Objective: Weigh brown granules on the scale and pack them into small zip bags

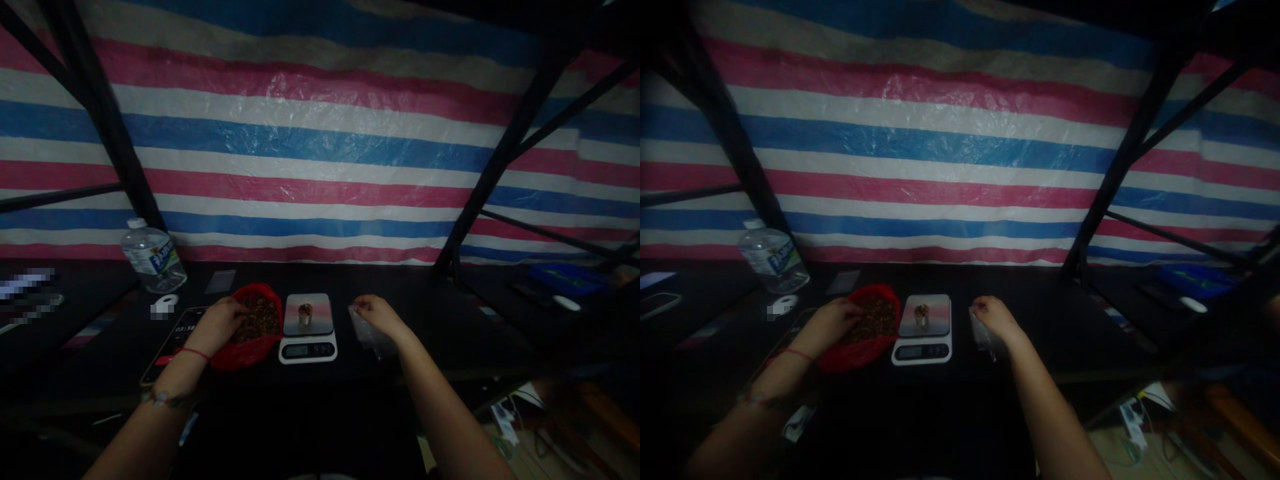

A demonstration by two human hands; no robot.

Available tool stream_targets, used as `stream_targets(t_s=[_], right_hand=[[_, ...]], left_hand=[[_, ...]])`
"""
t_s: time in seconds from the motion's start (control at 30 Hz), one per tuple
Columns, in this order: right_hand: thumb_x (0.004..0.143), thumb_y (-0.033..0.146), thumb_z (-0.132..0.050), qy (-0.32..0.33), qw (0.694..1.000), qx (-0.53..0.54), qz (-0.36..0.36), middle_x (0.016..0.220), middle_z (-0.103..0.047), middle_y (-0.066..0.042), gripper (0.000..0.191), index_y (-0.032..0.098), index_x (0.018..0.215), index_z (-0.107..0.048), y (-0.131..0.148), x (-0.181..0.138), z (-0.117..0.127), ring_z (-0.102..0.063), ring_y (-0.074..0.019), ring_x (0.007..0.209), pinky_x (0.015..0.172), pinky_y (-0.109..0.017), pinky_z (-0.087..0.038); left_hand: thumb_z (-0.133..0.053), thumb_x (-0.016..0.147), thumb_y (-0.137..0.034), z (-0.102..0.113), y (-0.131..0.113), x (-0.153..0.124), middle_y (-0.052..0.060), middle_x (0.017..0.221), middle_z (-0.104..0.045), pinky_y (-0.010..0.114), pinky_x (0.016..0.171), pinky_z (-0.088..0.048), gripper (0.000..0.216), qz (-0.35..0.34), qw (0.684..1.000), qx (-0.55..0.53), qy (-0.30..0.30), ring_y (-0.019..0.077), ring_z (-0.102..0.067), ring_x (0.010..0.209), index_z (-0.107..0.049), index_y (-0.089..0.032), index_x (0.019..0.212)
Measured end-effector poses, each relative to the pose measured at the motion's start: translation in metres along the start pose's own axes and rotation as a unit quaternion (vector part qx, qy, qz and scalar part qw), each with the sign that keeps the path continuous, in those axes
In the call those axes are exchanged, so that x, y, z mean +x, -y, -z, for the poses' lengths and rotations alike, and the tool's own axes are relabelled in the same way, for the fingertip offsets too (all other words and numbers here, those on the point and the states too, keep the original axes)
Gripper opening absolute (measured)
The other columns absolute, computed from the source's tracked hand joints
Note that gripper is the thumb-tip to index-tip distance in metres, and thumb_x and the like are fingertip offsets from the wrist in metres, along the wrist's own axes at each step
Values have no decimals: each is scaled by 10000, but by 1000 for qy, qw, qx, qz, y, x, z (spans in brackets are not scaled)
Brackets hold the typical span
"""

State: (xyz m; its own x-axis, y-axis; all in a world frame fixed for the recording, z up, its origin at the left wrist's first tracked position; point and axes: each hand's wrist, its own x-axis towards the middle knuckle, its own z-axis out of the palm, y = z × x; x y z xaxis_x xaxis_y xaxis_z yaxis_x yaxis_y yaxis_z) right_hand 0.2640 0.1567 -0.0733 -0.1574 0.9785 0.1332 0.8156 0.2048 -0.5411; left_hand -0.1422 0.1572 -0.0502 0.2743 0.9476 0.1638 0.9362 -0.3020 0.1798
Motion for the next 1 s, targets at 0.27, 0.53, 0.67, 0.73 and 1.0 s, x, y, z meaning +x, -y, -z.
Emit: stream_targets(t_s=[0.27, 0.53, 0.67, 0.73, 1.0], right_hand=[[839, 309, -549, -7, 999, 37, 13, 1081, -679, -124, 324, 129, 1080, -670, 0, -2, 2, -642, -213, 955, 855, -308, -474], [822, 295, -573, -6, 998, 59, 2, 1089, -678, -114, 326, 134, 1092, -660, 0, -4, 7, -645, -203, 952, 861, -303, -474], [820, 305, -573, -5, 998, 64, 5, 1086, -678, -120, 344, 120, 1098, -658, -1, -4, 9, -647, -201, 940, 844, -293, -477], [820, 309, -574, -3, 998, 68, 2, 1067, -684, -119, 348, 119, 1100, -658, -1, -5, 10, -652, -197, 918, 827, -288, -481], [821, 326, -578, -9, 997, 75, 6, 1051, -690, -107, 336, 139, 1086, -665, 2, -8, 17, -651, -200, 903, 821, -291, -481]], left_hand=[[-449, 810, -211, 19, -36, 7, 85, 1043, -700, 310, 916, -446, 325, -19, 1000, -3, 1, 223, -631, 969, -713, -189, 998], [-446, 765, -141, 18, -32, 9, 109, 1012, -712, 328, 892, -463, 339, 34, 996, 39, 76, 237, -652, 941, -729, -170, 949], [-468, 777, -170, 28, -50, 14, 75, 1043, -695, 296, 962, -427, 325, -57, 998, -3, 19, 211, -605, 1025, -731, -188, 966], [-460, 808, -202, 35, -69, 20, 63, 1064, -681, 282, 965, -425, 320, -108, 993, -45, 7, 193, -595, 1026, -724, -194, 990], [-461, 844, -199, 23, -119, 55, 41, 1100, -685, 256, 911, -439, 326, -199, 969, -102, 101, 179, -607, 1036, -675, -219, 1089]])
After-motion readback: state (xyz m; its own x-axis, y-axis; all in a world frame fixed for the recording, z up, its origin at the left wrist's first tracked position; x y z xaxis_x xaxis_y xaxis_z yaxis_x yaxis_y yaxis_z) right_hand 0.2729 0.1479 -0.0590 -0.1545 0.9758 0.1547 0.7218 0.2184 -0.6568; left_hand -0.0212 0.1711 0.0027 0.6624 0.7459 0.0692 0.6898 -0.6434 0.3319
